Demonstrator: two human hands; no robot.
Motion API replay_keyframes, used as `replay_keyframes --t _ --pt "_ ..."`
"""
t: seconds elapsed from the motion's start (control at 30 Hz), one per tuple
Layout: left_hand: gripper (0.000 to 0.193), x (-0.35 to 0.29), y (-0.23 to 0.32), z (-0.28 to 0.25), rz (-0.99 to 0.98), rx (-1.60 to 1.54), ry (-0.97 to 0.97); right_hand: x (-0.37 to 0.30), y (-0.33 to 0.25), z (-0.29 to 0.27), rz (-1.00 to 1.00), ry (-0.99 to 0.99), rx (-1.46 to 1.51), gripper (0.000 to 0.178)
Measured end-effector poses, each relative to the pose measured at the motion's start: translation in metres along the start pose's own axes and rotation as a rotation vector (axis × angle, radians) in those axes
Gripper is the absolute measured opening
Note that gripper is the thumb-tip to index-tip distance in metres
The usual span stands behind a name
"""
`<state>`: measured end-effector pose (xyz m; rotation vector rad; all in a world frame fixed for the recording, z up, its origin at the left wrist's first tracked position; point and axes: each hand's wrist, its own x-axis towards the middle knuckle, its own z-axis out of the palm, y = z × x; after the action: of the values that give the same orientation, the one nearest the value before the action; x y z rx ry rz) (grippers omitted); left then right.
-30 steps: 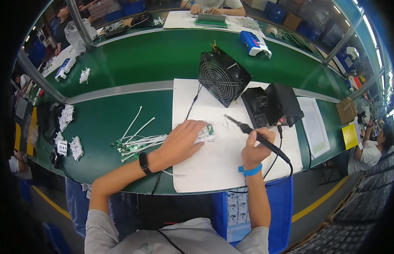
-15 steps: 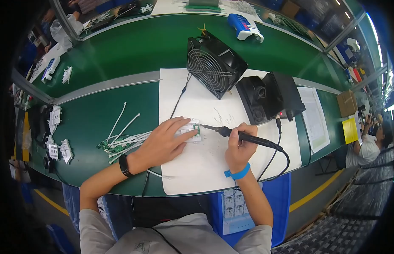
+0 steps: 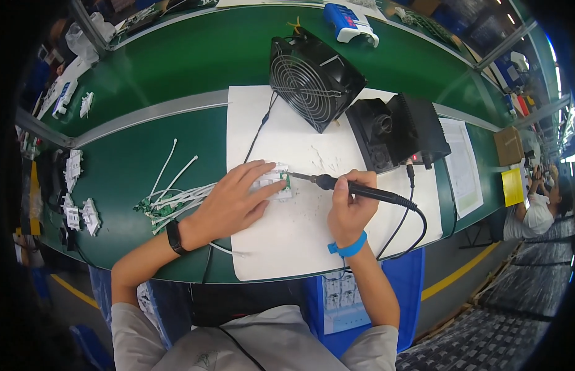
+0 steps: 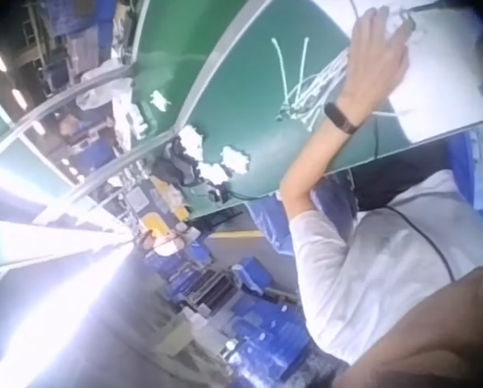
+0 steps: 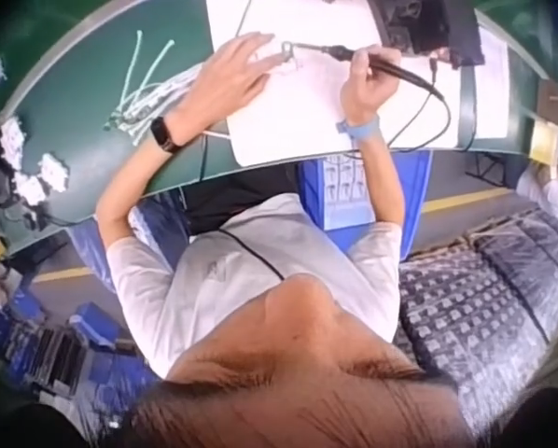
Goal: Soldering wires onto small circuit boards for light fixture components at an assembly line station.
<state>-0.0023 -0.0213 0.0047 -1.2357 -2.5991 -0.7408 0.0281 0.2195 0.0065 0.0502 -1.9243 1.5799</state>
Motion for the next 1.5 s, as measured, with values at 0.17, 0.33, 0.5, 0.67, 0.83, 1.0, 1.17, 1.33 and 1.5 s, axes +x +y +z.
replay_keyframes --t 0.17,0.33,0.5,0.67,0.83,1.0,1.17,1.33,1.5 --pt "0.048 0.000 0.000 0.002 -0.014 -0.013 0.011 0.000 0.001 -0.002 0.018 0.019 -0.014 0.013" --pt "0.050 0.000 0.001 0.004 -0.027 -0.030 0.015 -0.004 0.010 -0.007 0.088 0.038 0.025 0.013" --pt "0.053 -0.001 0.000 0.004 -0.023 0.001 -0.009 -0.005 0.013 -0.009 0.123 0.044 0.047 0.014" --pt "0.053 0.001 0.000 0.002 -0.027 0.002 -0.045 -0.008 0.011 -0.009 0.126 0.057 0.060 0.014" --pt "0.054 -0.001 0.009 -0.004 -0.085 0.117 -0.041 -0.003 0.012 -0.013 0.015 0.112 0.107 0.010" --pt "0.056 0.002 0.003 -0.014 -0.075 0.034 -0.087 -0.008 0.011 -0.015 0.001 0.042 0.161 0.012" --pt "0.051 0.006 0.000 -0.020 -0.054 0.038 -0.136 -0.008 0.008 -0.014 0.012 -0.044 0.261 0.015" --pt "0.052 0.008 0.003 -0.021 -0.078 0.011 -0.164 -0.008 0.010 -0.015 0.014 -0.070 0.258 0.016" --pt "0.053 0.009 0.003 -0.023 -0.089 0.017 -0.167 -0.009 0.009 -0.014 0.057 -0.075 0.207 0.017"
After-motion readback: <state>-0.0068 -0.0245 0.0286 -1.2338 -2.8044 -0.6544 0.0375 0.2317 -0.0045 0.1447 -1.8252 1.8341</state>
